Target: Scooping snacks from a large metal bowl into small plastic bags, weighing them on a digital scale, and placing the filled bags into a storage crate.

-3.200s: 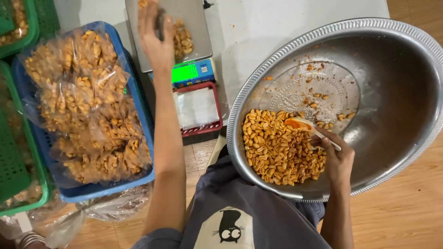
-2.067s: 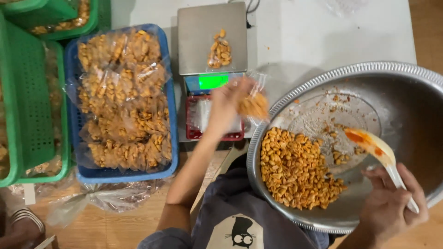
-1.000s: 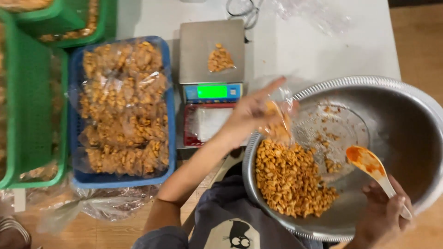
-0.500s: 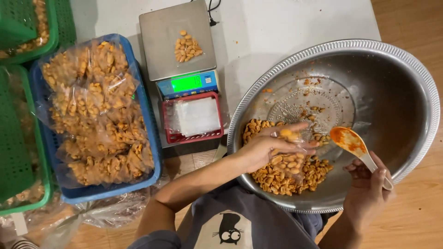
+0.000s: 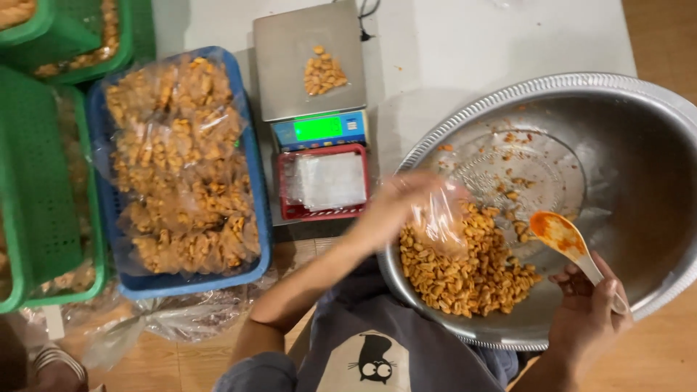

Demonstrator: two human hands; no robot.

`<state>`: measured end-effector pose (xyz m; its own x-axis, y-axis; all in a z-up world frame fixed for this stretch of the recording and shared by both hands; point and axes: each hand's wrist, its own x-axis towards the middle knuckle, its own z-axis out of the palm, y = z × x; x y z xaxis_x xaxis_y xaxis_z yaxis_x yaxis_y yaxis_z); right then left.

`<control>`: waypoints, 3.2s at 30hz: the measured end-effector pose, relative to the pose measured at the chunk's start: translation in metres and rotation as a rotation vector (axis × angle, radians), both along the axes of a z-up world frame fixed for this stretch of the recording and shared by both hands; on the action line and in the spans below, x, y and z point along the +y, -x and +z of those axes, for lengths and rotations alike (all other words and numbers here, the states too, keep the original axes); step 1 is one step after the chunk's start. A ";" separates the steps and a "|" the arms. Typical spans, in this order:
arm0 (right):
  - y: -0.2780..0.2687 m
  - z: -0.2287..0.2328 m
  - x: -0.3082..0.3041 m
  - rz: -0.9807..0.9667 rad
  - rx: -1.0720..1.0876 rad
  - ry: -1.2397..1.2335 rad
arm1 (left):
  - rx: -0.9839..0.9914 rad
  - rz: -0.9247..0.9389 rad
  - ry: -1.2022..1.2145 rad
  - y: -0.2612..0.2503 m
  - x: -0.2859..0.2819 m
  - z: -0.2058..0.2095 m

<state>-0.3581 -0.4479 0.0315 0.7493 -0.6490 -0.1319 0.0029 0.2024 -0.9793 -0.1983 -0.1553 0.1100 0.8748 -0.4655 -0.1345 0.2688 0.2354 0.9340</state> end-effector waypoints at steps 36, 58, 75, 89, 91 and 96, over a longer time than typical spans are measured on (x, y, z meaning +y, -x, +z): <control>-0.023 -0.043 -0.003 0.086 0.052 0.158 | -0.001 1.304 -1.474 -0.076 0.454 -0.128; 0.000 -0.046 0.082 0.166 0.203 -0.079 | -1.210 0.382 -1.799 0.045 0.113 -0.147; -0.012 -0.007 0.055 0.222 0.038 -0.291 | -1.198 0.312 -1.655 0.055 0.134 -0.156; -0.042 0.058 0.088 0.307 0.005 0.005 | -0.755 0.157 -1.084 0.037 0.094 -0.021; -0.048 0.080 0.103 0.353 -0.018 0.050 | -0.774 -0.290 -1.364 0.036 0.074 -0.019; -0.039 0.085 0.089 0.497 -0.132 0.588 | -1.408 0.071 -0.712 0.032 0.040 -0.009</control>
<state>-0.3187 -0.3589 0.1164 0.9560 -0.1686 0.2399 0.1716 -0.3415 -0.9241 -0.2298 -0.1156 0.1015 0.4987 -0.6183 0.6075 -0.8666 -0.3689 0.3359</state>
